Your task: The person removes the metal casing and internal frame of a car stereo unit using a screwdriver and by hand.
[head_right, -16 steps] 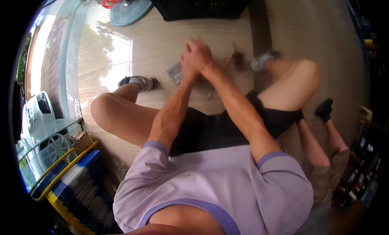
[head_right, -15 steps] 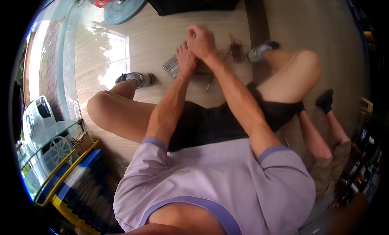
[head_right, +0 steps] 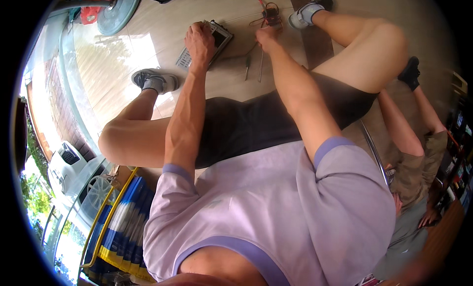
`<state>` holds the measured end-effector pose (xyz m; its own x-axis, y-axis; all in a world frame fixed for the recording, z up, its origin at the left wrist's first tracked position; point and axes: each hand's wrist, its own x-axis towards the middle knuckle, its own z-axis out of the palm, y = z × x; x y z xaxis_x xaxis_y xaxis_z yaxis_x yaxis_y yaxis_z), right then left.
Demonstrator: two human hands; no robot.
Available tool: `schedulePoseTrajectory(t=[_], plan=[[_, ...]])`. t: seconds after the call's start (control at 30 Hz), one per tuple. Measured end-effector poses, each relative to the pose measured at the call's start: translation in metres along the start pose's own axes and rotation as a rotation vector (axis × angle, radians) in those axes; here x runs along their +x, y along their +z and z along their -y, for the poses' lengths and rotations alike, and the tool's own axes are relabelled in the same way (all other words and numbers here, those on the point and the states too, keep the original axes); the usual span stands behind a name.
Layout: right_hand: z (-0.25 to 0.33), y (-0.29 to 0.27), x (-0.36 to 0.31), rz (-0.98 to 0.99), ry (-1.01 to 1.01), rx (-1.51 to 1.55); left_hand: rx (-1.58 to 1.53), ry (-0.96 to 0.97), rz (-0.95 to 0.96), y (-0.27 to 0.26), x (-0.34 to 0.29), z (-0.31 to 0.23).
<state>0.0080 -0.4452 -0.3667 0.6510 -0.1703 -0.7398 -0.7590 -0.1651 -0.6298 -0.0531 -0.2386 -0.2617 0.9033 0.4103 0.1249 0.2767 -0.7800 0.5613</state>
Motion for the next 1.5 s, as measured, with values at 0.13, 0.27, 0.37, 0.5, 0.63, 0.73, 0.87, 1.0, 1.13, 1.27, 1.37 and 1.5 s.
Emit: schedulePoseTrajectory(t=[0.13,0.27,0.37,0.5,0.63,0.73,0.87,1.0,1.13,1.27,1.37,1.5], plan=[[-0.039,-0.008,0.047,-0.053,-0.334,-0.542,-0.052,0.014,0.031,0.007,0.01,-0.029],[-0.04,0.013,0.038,-0.043,-0.277,-0.647,-0.012,0.006,0.042,0.006,0.01,-0.015],[-0.031,0.033,0.012,0.063,-0.145,-0.547,0.03,0.003,0.017,-0.001,0.004,0.008],[-0.04,0.015,0.038,0.058,-0.048,-0.515,-0.015,0.069,0.005,0.009,0.01,-0.008],[-0.043,0.022,0.033,0.07,-0.054,-0.563,0.0,0.064,0.01,0.006,0.012,0.001],[-0.041,0.029,0.023,0.074,-0.02,-0.528,0.014,0.036,0.017,0.002,0.01,0.01],[-0.047,0.021,0.036,0.07,-0.054,-0.486,-0.004,0.038,0.038,0.003,0.015,0.007],[-0.044,-0.003,0.065,0.023,0.024,-0.398,-0.057,0.045,0.068,0.01,0.027,-0.001],[-0.029,0.008,0.024,-0.066,0.16,-0.073,-0.021,0.003,0.133,-0.002,0.02,0.026],[-0.011,-0.013,0.013,-0.107,0.14,0.048,-0.025,-0.013,0.144,0.006,0.03,0.02],[-0.009,-0.016,-0.005,-0.147,0.119,0.024,0.012,-0.015,0.16,0.004,0.033,0.025],[-0.013,-0.023,-0.012,-0.123,0.104,-0.137,-0.086,-0.024,0.185,0.001,0.032,0.016]])
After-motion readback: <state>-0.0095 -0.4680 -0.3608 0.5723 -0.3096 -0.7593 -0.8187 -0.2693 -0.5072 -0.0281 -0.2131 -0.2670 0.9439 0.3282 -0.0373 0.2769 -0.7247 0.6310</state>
